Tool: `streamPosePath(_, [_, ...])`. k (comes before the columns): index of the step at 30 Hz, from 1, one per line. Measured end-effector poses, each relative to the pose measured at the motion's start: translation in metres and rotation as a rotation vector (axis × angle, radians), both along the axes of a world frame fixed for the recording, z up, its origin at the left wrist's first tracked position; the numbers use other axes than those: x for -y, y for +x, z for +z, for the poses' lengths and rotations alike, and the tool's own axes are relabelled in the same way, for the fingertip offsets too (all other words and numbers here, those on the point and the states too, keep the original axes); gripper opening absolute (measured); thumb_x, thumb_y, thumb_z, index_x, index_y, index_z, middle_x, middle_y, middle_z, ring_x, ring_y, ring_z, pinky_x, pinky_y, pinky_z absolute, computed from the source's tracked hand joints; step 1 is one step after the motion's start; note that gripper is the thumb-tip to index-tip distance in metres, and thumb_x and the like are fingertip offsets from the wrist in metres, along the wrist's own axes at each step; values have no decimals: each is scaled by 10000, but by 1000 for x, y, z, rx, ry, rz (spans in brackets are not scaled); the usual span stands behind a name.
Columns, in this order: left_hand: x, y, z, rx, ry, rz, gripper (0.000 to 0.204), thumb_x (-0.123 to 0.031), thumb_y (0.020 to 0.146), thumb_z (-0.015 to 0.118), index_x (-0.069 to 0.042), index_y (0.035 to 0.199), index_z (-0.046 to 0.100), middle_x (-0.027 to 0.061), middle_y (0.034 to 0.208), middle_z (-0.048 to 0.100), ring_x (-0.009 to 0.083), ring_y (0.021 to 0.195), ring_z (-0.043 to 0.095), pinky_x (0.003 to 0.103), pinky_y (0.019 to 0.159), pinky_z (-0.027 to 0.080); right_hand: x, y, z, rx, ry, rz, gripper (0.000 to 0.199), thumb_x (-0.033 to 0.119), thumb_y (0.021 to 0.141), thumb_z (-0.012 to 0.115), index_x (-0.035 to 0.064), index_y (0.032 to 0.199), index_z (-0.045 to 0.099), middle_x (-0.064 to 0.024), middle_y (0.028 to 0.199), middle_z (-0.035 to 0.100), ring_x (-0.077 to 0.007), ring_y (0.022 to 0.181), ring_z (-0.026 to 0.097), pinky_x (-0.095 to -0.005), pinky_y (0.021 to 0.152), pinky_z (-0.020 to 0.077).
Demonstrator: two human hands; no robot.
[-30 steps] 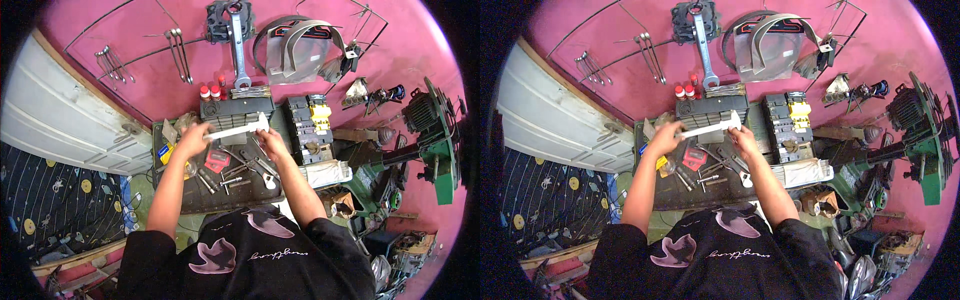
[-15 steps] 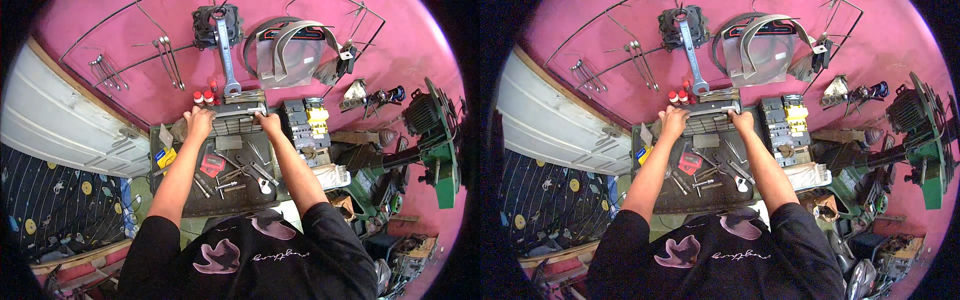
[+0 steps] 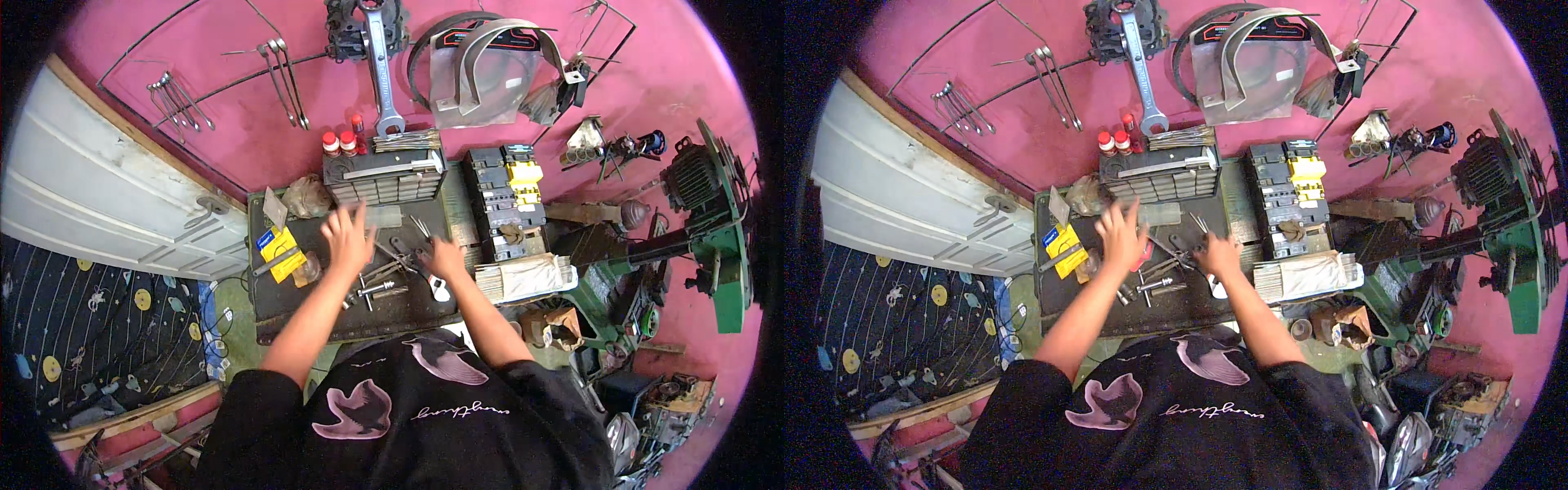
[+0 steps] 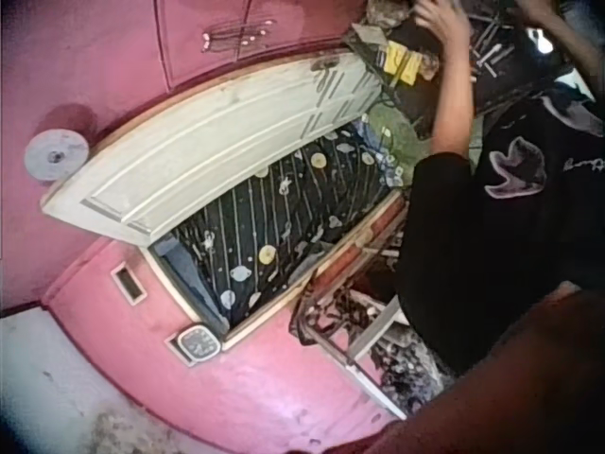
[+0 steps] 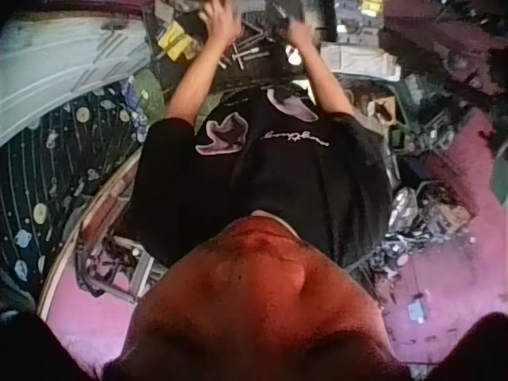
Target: The person organizes various hand tools on a workbench and a wall-mounted rack. They pick up wrenches, sockets, and other metal tools, wipe them with a cloth, and hang them on hooks or place them in designated spots. The person also handles a digital caliper and a small box, arranging them neatly on the table.
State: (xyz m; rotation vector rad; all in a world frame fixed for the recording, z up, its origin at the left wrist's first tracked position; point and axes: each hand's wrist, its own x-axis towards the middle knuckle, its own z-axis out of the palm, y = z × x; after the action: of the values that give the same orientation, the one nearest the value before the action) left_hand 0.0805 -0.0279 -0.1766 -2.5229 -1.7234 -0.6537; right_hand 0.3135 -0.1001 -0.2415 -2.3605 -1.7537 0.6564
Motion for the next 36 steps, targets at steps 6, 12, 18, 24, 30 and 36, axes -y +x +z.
streamPosePath(6, [125,-22,-74,-148,-391,-225,897,-446,679,841,-236,1464,462,138,1455,401,334,1219,425,509,922,346,70,-14,-36,346,-100,156,697,530,735,784,172,1294,571,-139,1277,563,-341,1248,462,-584,1009,344])
streamPosePath(12, [115,-44,-105,-179,-280,-200,512,-344,749,797,-175,1217,678,50,1343,528,278,1148,480,487,892,359,73,-18,-84,473,-28,80,354,373,904,609,147,1171,663,-152,1282,519,-326,1260,425,-560,1011,331])
streamPosePath(18, [109,-50,-103,-145,-243,-145,339,-329,792,754,-121,1057,726,48,1188,574,266,1112,496,487,873,363,74,-18,-62,344,-96,1,303,333,955,538,169,1172,670,-167,1362,505,-341,1308,396,-615,1053,289])
streamPosePath(24, [73,-73,-116,-57,-219,75,238,-306,793,741,-140,963,732,68,1030,608,285,1041,515,488,838,364,73,-36,-62,495,114,108,507,375,866,686,159,1314,587,-155,1408,465,-342,1339,367,-611,1066,276])
streamPosePath(30, [82,-53,-103,-23,-284,-55,421,-278,791,748,-158,1188,674,85,1175,573,305,1173,479,511,898,360,50,-52,-48,240,38,84,658,332,838,720,289,1449,480,-104,1408,483,-318,1315,403,-628,1082,272])
streamPosePath(36, [107,-53,-113,-96,-297,-128,565,-320,764,780,-217,1301,639,61,1334,549,307,1150,478,504,891,363,46,-48,-46,151,37,136,714,337,850,716,380,1493,409,-113,1394,489,-344,1283,417,-628,1022,301])
